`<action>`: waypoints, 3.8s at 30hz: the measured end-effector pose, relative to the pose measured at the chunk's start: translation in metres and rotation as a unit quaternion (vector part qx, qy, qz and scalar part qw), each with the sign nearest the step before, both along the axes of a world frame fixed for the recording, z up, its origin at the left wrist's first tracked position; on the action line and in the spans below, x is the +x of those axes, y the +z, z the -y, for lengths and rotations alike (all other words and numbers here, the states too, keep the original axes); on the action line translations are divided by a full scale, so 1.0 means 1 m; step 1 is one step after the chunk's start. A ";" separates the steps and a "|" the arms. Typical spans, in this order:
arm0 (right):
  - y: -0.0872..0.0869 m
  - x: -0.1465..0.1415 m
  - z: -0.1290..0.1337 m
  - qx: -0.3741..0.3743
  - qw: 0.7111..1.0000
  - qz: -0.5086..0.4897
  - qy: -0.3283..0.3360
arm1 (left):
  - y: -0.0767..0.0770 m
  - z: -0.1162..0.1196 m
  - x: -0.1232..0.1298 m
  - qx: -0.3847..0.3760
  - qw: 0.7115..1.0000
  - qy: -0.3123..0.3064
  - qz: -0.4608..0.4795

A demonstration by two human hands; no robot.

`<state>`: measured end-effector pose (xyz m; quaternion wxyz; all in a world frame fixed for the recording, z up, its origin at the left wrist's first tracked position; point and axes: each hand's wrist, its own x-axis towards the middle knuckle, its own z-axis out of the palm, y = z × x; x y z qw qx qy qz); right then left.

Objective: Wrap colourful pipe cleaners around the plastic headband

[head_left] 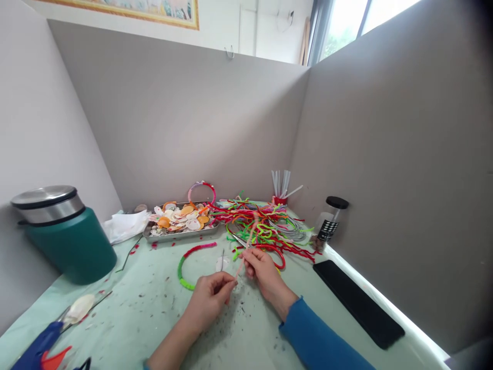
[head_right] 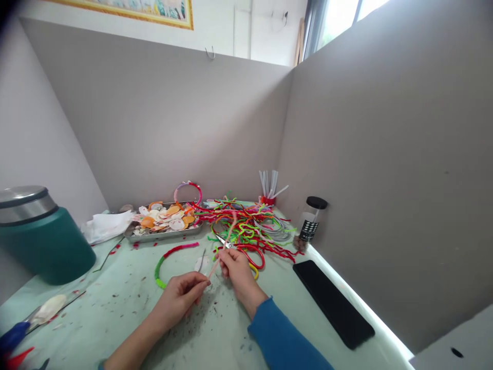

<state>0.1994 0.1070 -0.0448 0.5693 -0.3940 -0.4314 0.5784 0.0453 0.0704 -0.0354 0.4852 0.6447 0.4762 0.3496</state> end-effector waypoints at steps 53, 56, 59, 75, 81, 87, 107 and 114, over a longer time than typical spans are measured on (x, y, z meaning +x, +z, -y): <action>0.003 -0.004 0.008 0.011 0.996 0.036 0.085 | -0.005 -0.007 -0.004 -0.152 0.976 -0.031 0.154; 0.002 -0.003 0.006 0.033 0.996 0.061 0.047 | -0.006 -0.007 -0.004 -0.133 0.980 -0.034 0.144; 0.002 0.007 -0.002 0.027 0.999 0.014 -0.042 | -0.005 -0.005 -0.005 -0.126 0.982 -0.044 0.133; 0.000 -0.008 0.009 0.082 0.982 0.162 0.044 | -0.008 -0.013 -0.006 -0.106 0.985 -0.011 0.133; 0.001 0.005 0.000 0.066 0.994 0.077 -0.053 | -0.011 -0.014 -0.006 -0.110 0.986 -0.011 0.129; -0.002 -0.008 0.007 0.073 0.986 0.147 0.025 | -0.012 -0.015 -0.005 -0.102 0.989 -0.014 0.109; -0.006 -0.012 0.008 0.124 0.975 0.182 -0.006 | -0.005 -0.016 -0.017 0.109 0.982 0.124 -0.094; -0.013 -0.008 0.002 0.123 0.966 0.220 -0.051 | -0.001 -0.016 -0.028 0.275 0.891 0.149 -0.330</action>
